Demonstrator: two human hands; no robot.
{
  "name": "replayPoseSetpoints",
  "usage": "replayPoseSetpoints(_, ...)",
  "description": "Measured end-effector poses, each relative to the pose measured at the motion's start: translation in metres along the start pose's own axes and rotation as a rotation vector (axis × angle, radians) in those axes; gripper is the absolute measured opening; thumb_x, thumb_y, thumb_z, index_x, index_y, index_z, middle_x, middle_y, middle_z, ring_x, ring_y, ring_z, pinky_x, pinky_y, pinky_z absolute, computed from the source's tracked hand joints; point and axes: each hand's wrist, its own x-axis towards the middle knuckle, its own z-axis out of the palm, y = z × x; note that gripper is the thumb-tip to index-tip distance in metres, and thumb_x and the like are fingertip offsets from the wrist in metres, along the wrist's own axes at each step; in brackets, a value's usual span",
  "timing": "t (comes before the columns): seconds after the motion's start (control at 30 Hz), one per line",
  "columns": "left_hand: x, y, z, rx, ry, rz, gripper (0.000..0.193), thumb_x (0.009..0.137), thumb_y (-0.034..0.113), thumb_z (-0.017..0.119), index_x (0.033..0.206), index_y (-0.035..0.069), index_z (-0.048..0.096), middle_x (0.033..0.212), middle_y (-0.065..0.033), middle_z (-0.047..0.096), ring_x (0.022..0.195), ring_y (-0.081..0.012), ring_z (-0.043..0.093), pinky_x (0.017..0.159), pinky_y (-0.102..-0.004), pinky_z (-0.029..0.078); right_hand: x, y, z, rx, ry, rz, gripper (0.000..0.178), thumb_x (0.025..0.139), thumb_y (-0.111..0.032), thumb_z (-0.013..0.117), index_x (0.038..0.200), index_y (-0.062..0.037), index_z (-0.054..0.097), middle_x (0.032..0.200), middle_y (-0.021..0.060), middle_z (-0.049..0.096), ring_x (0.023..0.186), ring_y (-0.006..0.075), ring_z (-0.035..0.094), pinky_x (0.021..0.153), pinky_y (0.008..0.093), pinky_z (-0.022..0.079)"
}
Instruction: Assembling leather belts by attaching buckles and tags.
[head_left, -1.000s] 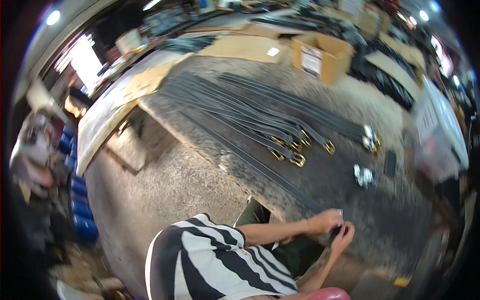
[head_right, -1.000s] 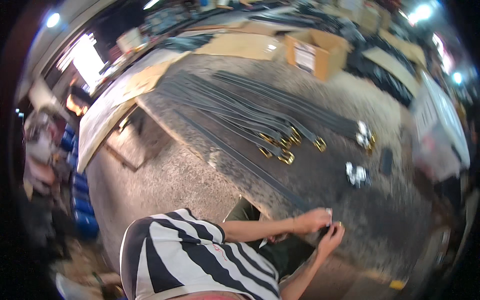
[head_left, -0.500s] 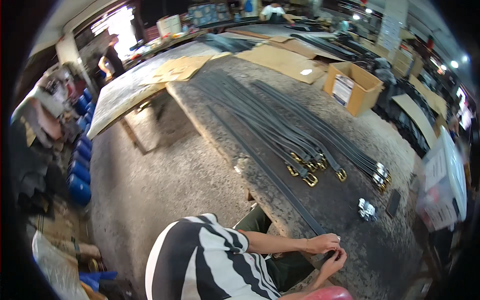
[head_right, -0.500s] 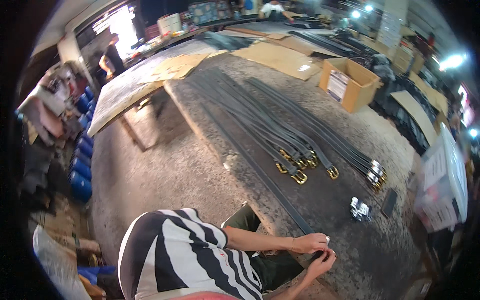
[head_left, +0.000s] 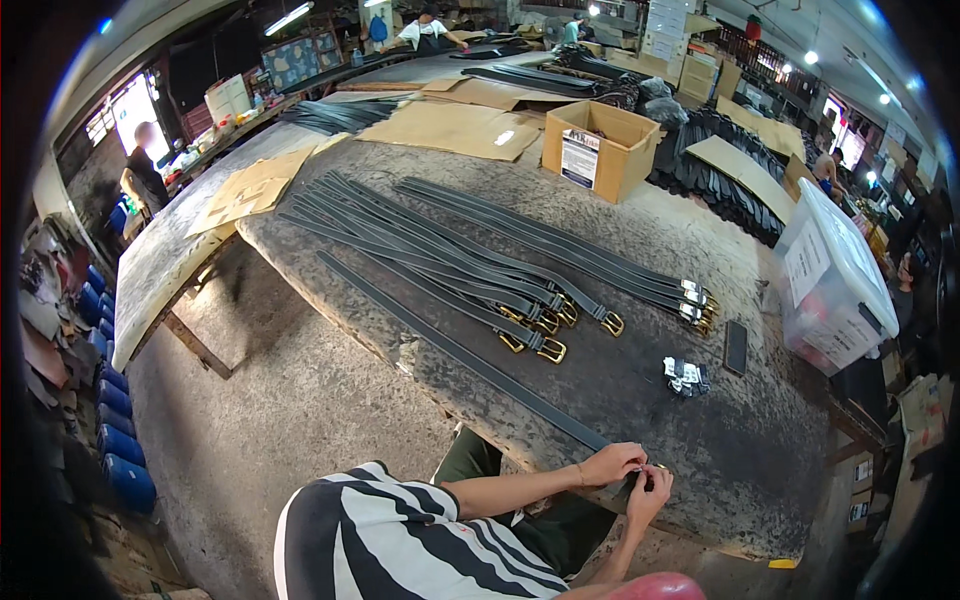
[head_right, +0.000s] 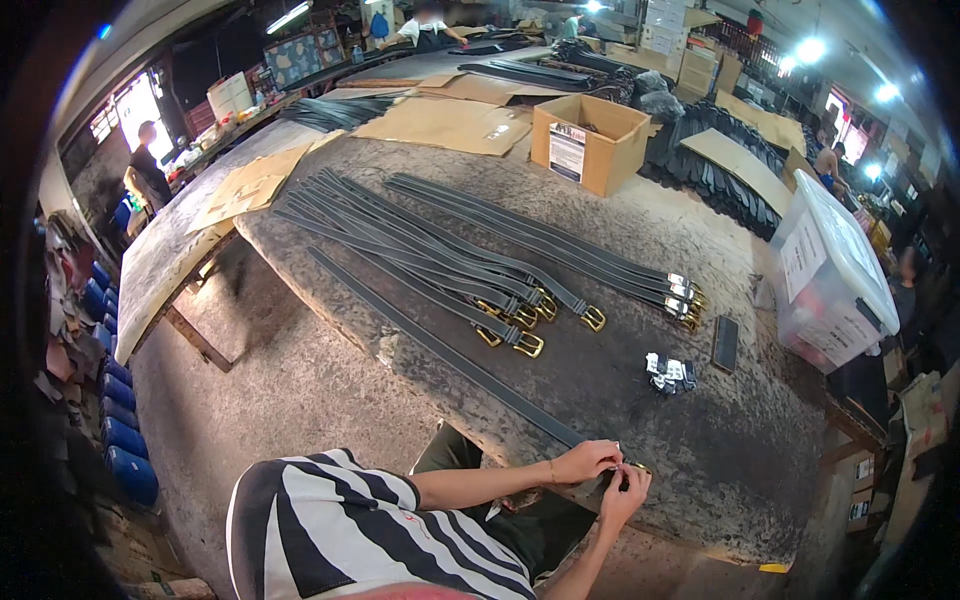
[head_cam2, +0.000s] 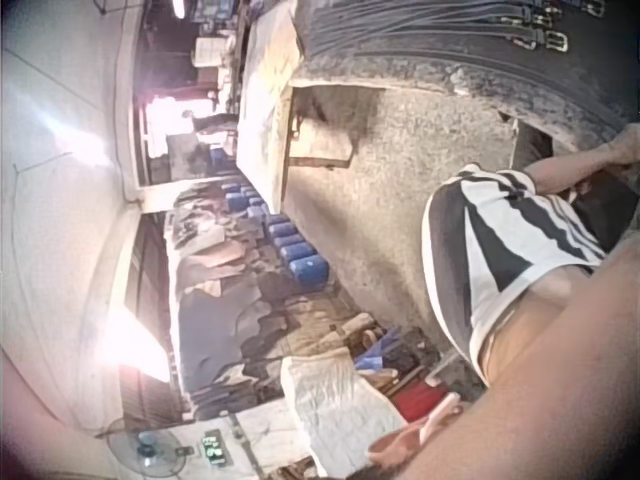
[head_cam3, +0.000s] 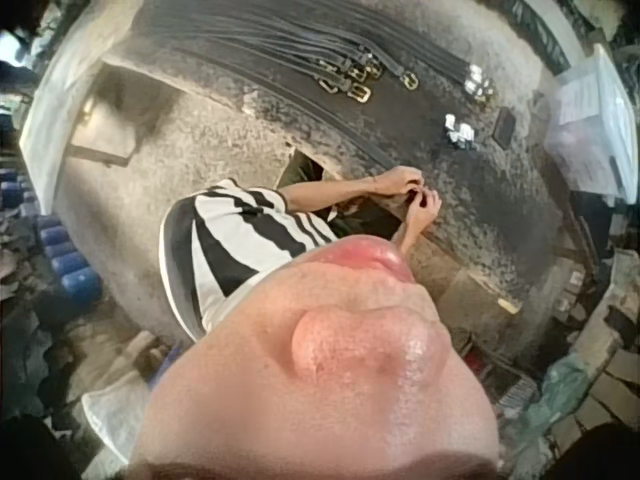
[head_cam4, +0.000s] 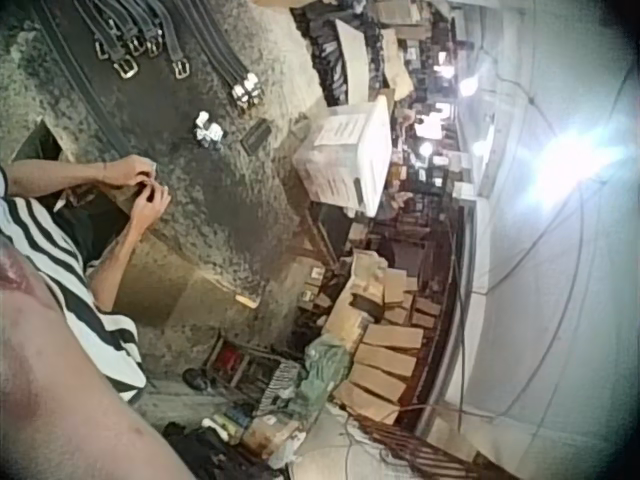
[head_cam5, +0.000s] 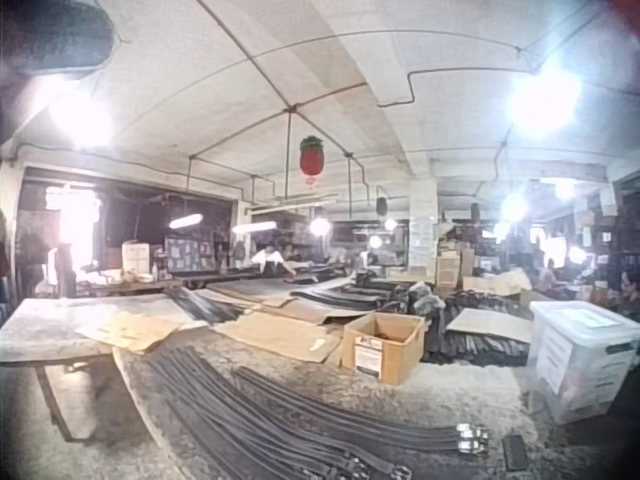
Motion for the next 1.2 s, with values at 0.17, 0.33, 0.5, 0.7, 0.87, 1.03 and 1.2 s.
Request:
replayPoseSetpoints(0.17, 0.001, 0.0, -0.003, -0.014, -0.013, -0.019, 0.008, 0.088, 0.004, 0.065, 0.095, 0.0, 0.064, 0.091, -0.0162, 0.066, 0.087, -0.0353, 0.065, 0.079, -0.0409, 0.051, 0.001, -0.007, -0.002, -0.007, -0.016, -0.01, 0.009, 0.084, 0.004, 0.066, 0.093, 0.0026, 0.066, 0.093, 0.0135, 0.062, 0.094, 0.0337, 0.058, 0.084, 0.0414, 0.047)
replayPoseSetpoints(0.33, 0.0, 0.005, -0.005, -0.019, 0.017, -0.004, 0.008, 0.084, 0.004, 0.068, 0.09, 0.0, 0.065, 0.089, -0.0168, 0.068, 0.088, -0.0359, 0.067, 0.079, -0.0424, 0.052, 0.001, -0.006, -0.001, -0.041, -0.01, -0.065, 0.014, 0.084, 0.006, 0.067, 0.097, 0.0026, 0.067, 0.093, 0.0125, 0.062, 0.089, 0.0304, 0.06, 0.081, 0.0392, 0.048)
replayPoseSetpoints(0.5, 0.004, 0.009, -0.005, -0.025, 0.016, 0.0, 0.01, 0.081, 0.002, 0.069, 0.089, 0.0, 0.064, 0.087, -0.0168, 0.068, 0.084, -0.0358, 0.067, 0.077, -0.0423, 0.052, 0.0, -0.003, 0.001, 0.098, 0.044, 0.098, 0.024, 0.081, 0.011, 0.069, 0.104, 0.0025, 0.066, 0.09, 0.0112, 0.063, 0.08, 0.0226, 0.063, 0.075, 0.0339, 0.05)
replayPoseSetpoints(0.7, 0.004, 0.005, -0.006, -0.01, -0.005, -0.012, 0.01, 0.08, 0.003, 0.07, 0.088, 0.0, 0.065, 0.084, -0.0161, 0.068, 0.083, -0.0354, 0.068, 0.074, -0.0423, 0.052, 0.001, 0.002, -0.002, 0.096, 0.014, 0.092, 0.029, 0.079, 0.012, 0.072, 0.105, 0.0016, 0.068, 0.087, 0.0116, 0.066, 0.078, 0.0212, 0.065, 0.076, 0.0329, 0.051)
replayPoseSetpoints(0.87, 0.0, -0.003, -0.004, 0.008, -0.025, -0.047, 0.011, 0.079, 0.006, 0.072, 0.088, 0.001, 0.067, 0.084, -0.0156, 0.068, 0.083, -0.0348, 0.068, 0.073, -0.0417, 0.052, 0.0, -0.003, -0.004, 0.093, 0.008, 0.162, 0.027, 0.077, 0.011, 0.075, 0.101, 0.0024, 0.068, 0.086, 0.0117, 0.068, 0.079, 0.0211, 0.066, 0.076, 0.0329, 0.052)
replayPoseSetpoints(1.03, -0.001, -0.006, -0.004, 0.016, -0.011, -0.013, 0.009, 0.079, 0.005, 0.071, 0.087, 0.002, 0.066, 0.085, -0.0145, 0.068, 0.084, -0.0344, 0.067, 0.075, -0.0417, 0.052, 0.001, 0.005, -0.002, 0.145, 0.007, 0.17, 0.02, 0.078, 0.006, 0.076, 0.097, 0.0033, 0.068, 0.086, 0.0122, 0.068, 0.079, 0.0212, 0.067, 0.075, 0.0328, 0.052)
replayPoseSetpoints(1.2, 0.0, -0.004, 0.001, 0.035, 0.028, 0.085, 0.009, 0.079, 0.002, 0.067, 0.087, 0.003, 0.064, 0.087, -0.0147, 0.064, 0.087, -0.0366, 0.063, 0.077, -0.0435, 0.05, 0.003, 0.004, 0.001, 0.119, 0.049, 0.166, 0.016, 0.082, 0.003, 0.075, 0.098, 0.0025, 0.069, 0.087, 0.0117, 0.067, 0.078, 0.0204, 0.065, 0.074, 0.0316, 0.051)
